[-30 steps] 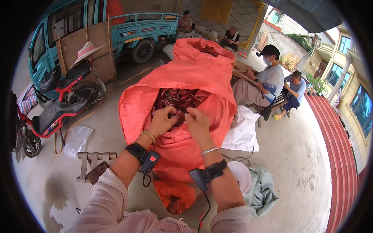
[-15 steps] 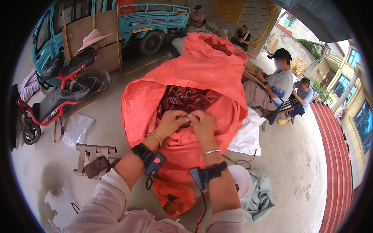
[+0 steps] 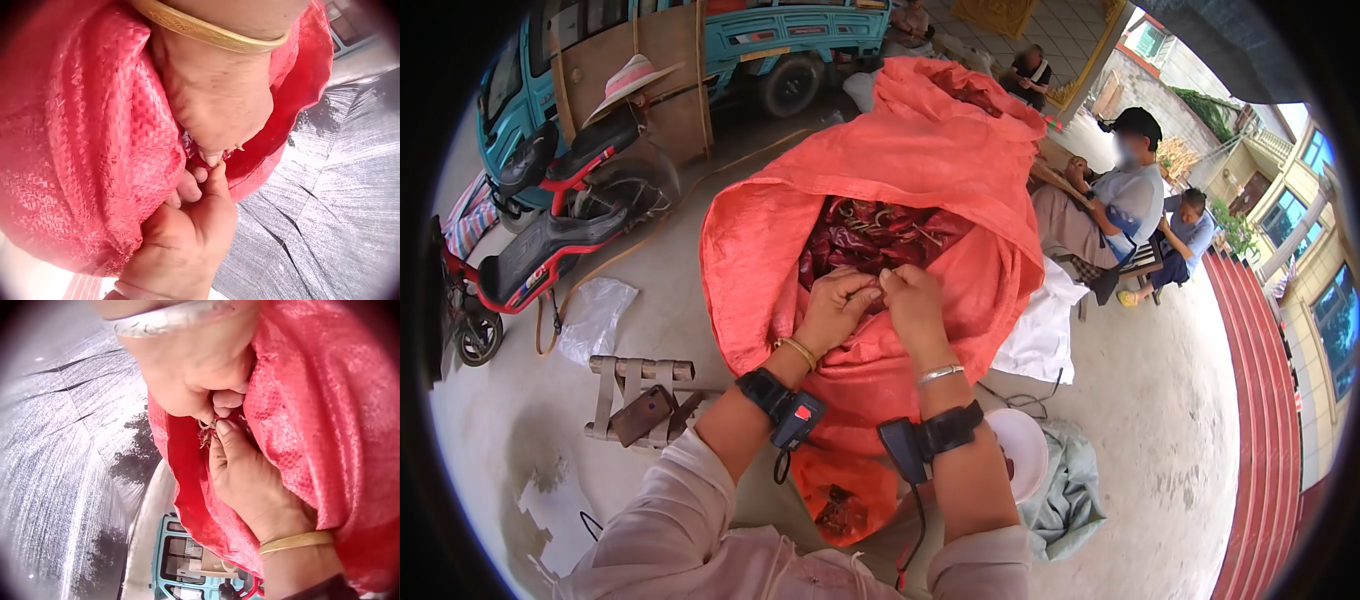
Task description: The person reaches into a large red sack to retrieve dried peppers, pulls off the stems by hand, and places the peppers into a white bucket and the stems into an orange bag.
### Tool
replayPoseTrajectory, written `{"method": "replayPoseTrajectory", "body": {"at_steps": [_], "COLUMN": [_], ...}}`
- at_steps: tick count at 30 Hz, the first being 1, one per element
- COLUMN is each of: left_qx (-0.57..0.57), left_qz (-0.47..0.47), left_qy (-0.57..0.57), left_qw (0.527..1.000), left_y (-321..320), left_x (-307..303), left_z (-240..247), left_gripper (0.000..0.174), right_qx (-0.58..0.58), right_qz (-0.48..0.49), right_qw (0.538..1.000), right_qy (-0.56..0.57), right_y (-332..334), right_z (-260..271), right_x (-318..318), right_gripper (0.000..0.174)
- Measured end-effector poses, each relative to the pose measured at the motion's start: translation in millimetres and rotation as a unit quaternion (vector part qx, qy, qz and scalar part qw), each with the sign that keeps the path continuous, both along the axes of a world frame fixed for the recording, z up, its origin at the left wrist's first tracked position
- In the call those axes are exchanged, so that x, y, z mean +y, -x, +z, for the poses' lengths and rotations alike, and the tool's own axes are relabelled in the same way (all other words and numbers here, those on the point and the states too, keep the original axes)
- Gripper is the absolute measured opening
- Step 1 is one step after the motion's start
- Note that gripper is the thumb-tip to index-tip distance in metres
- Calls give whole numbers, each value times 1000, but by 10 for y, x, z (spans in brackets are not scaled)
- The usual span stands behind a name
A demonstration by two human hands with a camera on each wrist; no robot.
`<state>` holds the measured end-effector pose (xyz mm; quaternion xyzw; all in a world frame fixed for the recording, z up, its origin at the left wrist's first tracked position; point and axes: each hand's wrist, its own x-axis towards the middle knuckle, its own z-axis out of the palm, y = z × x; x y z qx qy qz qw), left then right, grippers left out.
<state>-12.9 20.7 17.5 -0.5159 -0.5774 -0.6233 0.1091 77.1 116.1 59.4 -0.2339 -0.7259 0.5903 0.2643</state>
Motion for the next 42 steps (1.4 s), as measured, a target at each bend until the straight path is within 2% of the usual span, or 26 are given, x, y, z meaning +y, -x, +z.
{"method": "replayPoseTrajectory", "body": {"at_steps": [4,7,10,13,16,19,21,24,25,30,32,36,39,41,42], "left_qx": [14,-9,-35,-127,-179,-242,-221,-227,-265,-231,-234,-227,-247,-236,-239], "left_qz": [43,41,15,-40,-74,-90,-71,-48,-96,-83,-93,-93,-110,-88,-95], "left_qy": [-1,6,27,15,5,-6,12,39,3,10,9,3,-15,-8,-13], "left_qw": [999,999,999,991,981,966,973,972,960,969,968,969,963,968,966], "left_y": [-38,-81,-86,-65,-56,-61,-12,-62,-47,-1,-14,25,-12,-16,-2], "left_x": [26,30,-25,-37,-60,-40,-35,-85,-19,-11,-9,17,-10,-50,-38], "left_z": [13,-11,-57,-72,-113,-139,-170,-109,-193,-185,-185,-185,-198,-150,-164], "left_gripper": [11,10,11,13,16,18,18,20,19,18,18,18,19,19,19], "right_qx": [29,139,183,180,187,197,203,191,160,54,3,-40,-109,-208,-239], "right_qz": [8,-52,-57,-39,-29,-10,-30,-75,-110,-133,-192,-221,-98,82,154], "right_qw": [978,945,944,963,966,977,978,978,981,988,977,968,974,937,903], "right_qy": [209,290,269,195,174,83,35,27,7,-48,-92,-109,-173,-268,-323], "right_y": [-23,-2,10,-2,-140,-485,-779,-1286,-1429,-2008,-2164,-2236,-2129,-2004,-2016], "right_z": [99,107,51,-8,46,231,280,172,191,-11,-157,-253,-627,-919,-1307], "right_x": [-57,-57,-73,-126,-183,-312,-367,-313,-336,-394,-358,-422,-727,-948,-976], "right_gripper": [20,17,14,11,10,9,8,7,6,6,7,8,9,12,15]}}
